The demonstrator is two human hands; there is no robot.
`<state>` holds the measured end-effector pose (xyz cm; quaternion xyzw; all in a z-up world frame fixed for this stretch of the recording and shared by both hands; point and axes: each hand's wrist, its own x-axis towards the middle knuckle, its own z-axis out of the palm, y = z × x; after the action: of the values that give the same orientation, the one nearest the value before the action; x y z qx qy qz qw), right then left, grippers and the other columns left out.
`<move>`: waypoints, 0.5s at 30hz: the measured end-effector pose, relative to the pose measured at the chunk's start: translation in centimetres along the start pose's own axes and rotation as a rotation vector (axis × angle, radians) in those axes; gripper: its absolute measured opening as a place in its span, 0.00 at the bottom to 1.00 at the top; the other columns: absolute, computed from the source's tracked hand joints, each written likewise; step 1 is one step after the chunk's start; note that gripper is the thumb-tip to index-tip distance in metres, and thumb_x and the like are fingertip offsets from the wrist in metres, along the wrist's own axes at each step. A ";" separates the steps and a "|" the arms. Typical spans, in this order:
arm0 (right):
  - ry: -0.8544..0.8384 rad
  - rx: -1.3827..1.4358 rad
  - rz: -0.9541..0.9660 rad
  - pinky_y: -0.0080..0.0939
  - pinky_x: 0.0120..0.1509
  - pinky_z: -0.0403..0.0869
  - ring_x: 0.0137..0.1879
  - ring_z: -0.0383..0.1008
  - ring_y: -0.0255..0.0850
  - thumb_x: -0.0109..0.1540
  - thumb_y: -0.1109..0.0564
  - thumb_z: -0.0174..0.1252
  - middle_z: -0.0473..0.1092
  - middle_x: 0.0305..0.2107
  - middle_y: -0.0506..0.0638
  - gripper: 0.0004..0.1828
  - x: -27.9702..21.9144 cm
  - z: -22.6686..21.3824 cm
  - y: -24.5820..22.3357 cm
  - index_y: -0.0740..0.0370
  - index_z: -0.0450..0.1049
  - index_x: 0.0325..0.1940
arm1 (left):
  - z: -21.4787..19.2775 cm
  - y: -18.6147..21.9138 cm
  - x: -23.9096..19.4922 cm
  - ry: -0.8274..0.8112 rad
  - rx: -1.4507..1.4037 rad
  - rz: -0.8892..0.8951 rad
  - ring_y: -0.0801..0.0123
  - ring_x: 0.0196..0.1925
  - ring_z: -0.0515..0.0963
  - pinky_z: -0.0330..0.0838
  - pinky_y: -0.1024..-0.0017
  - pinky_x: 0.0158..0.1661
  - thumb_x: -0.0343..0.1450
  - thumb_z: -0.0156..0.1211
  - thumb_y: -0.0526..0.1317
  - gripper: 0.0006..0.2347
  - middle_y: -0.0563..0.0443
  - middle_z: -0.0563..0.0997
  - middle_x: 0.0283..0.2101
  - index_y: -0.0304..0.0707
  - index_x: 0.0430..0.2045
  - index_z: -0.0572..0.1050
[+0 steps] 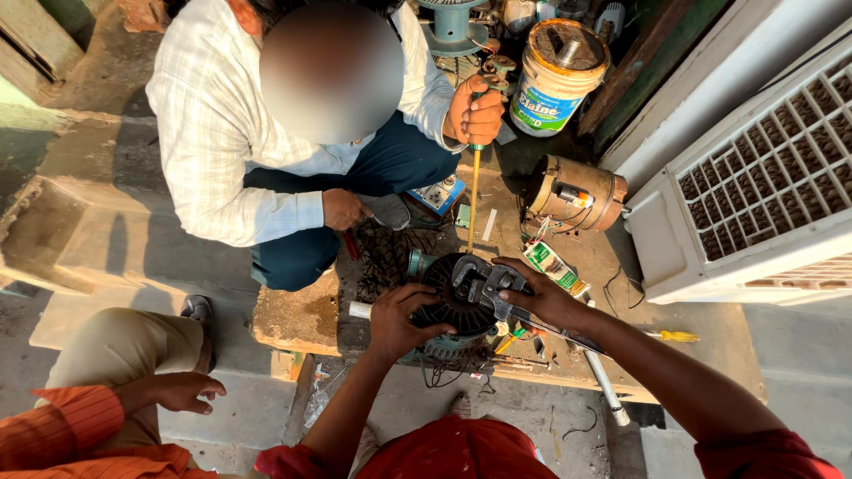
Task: The person uses a hammer to tap a fan impeller onto a motor shaft, then secures it with a nut. Another person assists by using a screwdriver to hold the impeller in place while the nut is tightened with a pipe wrench.
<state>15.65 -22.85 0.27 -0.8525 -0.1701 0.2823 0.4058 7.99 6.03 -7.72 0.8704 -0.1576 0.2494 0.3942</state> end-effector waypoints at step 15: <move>0.290 0.163 0.160 0.46 0.69 0.66 0.67 0.69 0.45 0.66 0.45 0.56 0.69 0.60 0.55 0.35 -2.1 5.7 -0.2 0.44 0.52 0.75 | -0.2 -0.3 0.3 -0.003 -0.034 0.021 0.66 0.40 0.84 0.72 0.62 0.41 0.49 0.81 0.58 0.24 0.57 0.84 0.40 0.42 0.27 0.83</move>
<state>10.46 -20.47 -1.77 -0.8593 -0.0179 0.2009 0.4700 8.34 6.40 -7.62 0.8622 -0.1715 0.2494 0.4062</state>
